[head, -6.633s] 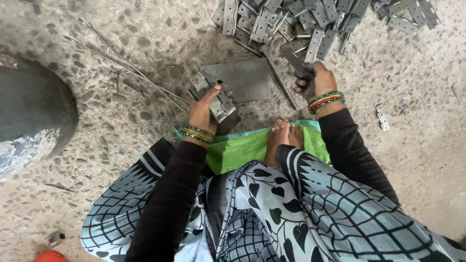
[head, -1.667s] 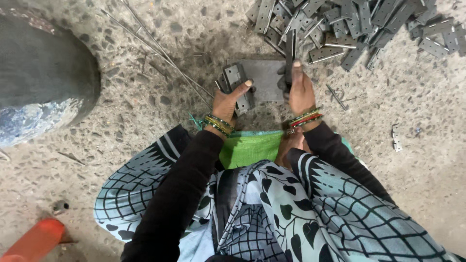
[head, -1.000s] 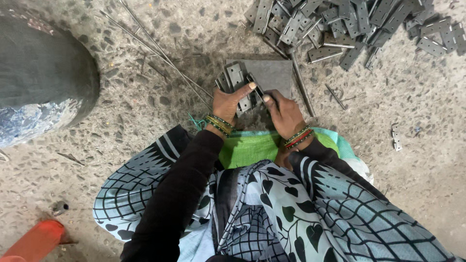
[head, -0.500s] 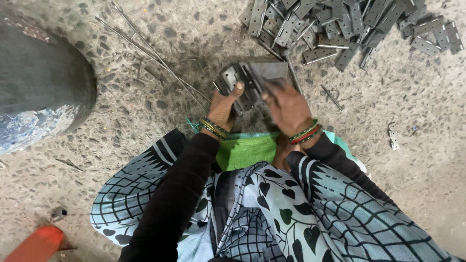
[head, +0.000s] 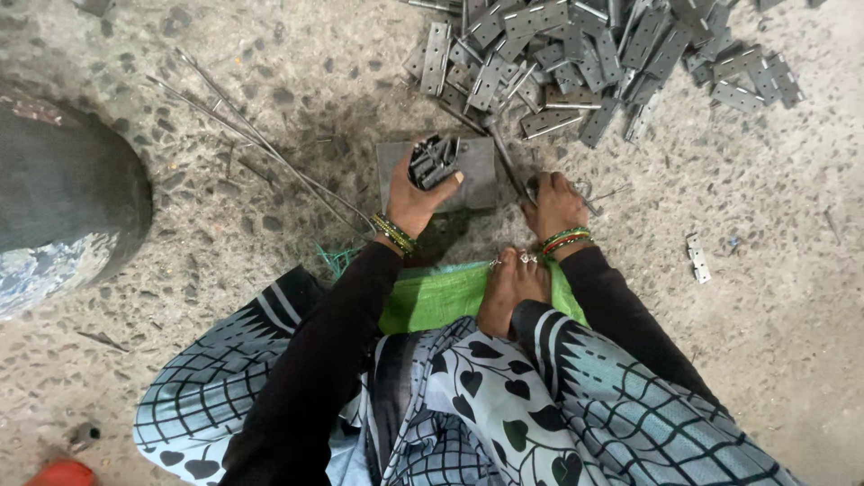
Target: The person sits on the floor and assembles metal hinge components by inserting pins into a metal block and striking them with a hammer. The person repeatedly picks up hinge parts, aligns them, and hammers the pins into place, then places the finished units into a nearby bucket.
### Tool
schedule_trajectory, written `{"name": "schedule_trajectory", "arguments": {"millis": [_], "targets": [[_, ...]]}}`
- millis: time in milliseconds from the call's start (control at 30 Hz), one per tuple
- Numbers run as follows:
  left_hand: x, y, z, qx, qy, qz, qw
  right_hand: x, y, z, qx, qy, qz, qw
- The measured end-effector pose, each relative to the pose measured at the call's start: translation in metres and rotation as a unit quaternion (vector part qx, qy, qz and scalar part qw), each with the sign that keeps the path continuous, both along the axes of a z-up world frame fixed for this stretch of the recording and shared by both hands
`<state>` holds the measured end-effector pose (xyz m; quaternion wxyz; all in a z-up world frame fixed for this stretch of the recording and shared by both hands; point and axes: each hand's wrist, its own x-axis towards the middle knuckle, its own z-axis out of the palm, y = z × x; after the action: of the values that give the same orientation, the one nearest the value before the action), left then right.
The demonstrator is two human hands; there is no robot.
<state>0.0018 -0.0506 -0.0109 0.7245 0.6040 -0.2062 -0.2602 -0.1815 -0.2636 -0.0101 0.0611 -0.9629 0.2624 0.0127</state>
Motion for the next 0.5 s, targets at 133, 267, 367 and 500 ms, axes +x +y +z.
{"name": "schedule_trajectory", "arguments": {"millis": [133,267,367,500], "targets": [[0.001,0.001,0.002,-0.025,-0.002,-0.065,0.998,-0.012,-0.01,-0.033,-0.032,0.067,0.015,0.997],[0.002,0.007,0.013,0.014,-0.052,-0.066,0.996,0.008,0.008,-0.009,0.245,-0.012,-0.169,0.955],[0.003,0.006,0.021,0.013,-0.111,-0.07,0.991,0.024,0.027,0.058,0.531,-0.12,-0.311,0.779],[-0.001,0.011,0.02,0.013,-0.129,-0.084,0.988,0.015,0.049,0.154,0.494,-0.31,-0.063,0.81]]}}
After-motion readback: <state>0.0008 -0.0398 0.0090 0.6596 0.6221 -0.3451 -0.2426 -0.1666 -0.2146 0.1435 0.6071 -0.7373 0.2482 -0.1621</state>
